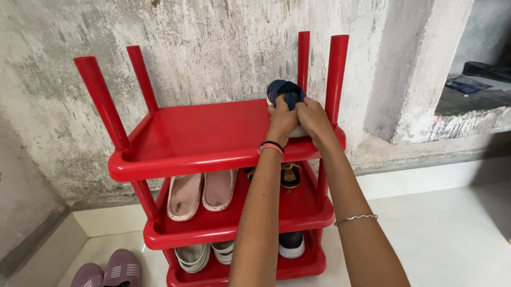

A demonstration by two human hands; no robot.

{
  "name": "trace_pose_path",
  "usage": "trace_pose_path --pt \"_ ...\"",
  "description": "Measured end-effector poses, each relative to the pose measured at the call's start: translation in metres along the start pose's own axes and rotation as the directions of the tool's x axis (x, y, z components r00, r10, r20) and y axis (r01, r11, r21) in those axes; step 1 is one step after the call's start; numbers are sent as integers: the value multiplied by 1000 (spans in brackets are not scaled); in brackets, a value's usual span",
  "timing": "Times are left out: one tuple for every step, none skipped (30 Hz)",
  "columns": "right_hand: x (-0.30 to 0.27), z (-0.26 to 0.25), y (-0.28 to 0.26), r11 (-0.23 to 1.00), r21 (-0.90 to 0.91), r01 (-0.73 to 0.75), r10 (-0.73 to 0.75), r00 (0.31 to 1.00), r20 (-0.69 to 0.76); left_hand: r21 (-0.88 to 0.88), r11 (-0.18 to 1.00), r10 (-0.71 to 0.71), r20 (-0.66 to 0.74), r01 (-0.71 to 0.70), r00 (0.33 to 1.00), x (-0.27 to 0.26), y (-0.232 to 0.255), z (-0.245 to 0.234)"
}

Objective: The person wipes the exterior of a blue sneaker with a cloth, then places it on a red shoe rack. They repeat the wiping process on a second blue sneaker and place it on the rack. Finally, they wipe a purple sneaker with the same cloth.

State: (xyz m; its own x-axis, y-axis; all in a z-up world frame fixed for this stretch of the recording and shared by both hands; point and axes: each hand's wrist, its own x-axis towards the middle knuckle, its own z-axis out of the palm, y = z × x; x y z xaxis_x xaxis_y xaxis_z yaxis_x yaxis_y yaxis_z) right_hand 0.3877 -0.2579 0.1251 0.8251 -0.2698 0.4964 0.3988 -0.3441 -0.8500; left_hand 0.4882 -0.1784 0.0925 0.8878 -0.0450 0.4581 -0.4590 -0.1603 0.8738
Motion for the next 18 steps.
trace_pose_path --pt "-1 1 1 1000 -23 19 -20 1000 -22 13 1000 -6 11 6 1000 2 -3 0" --pt "-3 2 1 998 -50 39 -41 998 -41 23 1000 -12 21 12 1000 3 -5 0" --pt "-5 2 0 997 -67 28 -32 998 -60 34 999 -19 30 18 999 5 -6 1" --pt "-6 4 -3 996 -83 18 -25 997 -76 71 997 18 7 -19 1000 6 -7 2" --pt "-8 4 -7 995 -99 8 -18 996 -92 110 992 56 -15 -54 998 6 -6 3" --pt "-11 4 -10 995 -100 6 -16 994 -106 149 985 92 -35 -85 995 4 -5 3" --pt "-13 4 -14 995 -102 3 -15 993 -121 206 972 126 -46 -114 991 5 -2 0" --pt "-17 3 -17 994 -106 -3 -11 991 -135 262 955 159 -54 -139 986 4 2 -1" --pt "-20 3 -20 993 -117 18 -35 989 -145 316 934 191 -58 -163 980 1 7 -4" --pt "-22 2 -23 991 -127 41 -61 986 -158 323 936 166 -56 -139 985 -1 14 -8" --pt "-24 2 -25 989 -137 63 -87 981 -171 329 937 140 -54 -115 989 -4 23 -15" --pt "-27 2 -27 988 -130 84 -106 979 -173 336 937 116 -52 -92 992 -8 30 -22" --pt "-30 4 -28 987 -123 105 -126 976 -175 339 927 184 -45 -158 982 -16 34 -28" --pt "-30 6 -30 985 -115 132 -151 973 -175 342 912 255 -43 -225 966 -24 41 -36" --pt "-32 10 -32 965 -141 222 -249 943 -221 346 892 324 -41 -291 945 -32 48 -44" --pt "-35 15 -33 936 -168 310 -345 901 -261 311 883 380 -36 -351 924 -42 53 -55" --pt "-38 18 -35 898 -199 393 -437 849 -297 277 869 435 -33 -410 900 -54 56 -65" --pt "-43 22 -36 877 -243 415 -476 823 -310 246 852 483 -32 -462 875 -68 58 -76"
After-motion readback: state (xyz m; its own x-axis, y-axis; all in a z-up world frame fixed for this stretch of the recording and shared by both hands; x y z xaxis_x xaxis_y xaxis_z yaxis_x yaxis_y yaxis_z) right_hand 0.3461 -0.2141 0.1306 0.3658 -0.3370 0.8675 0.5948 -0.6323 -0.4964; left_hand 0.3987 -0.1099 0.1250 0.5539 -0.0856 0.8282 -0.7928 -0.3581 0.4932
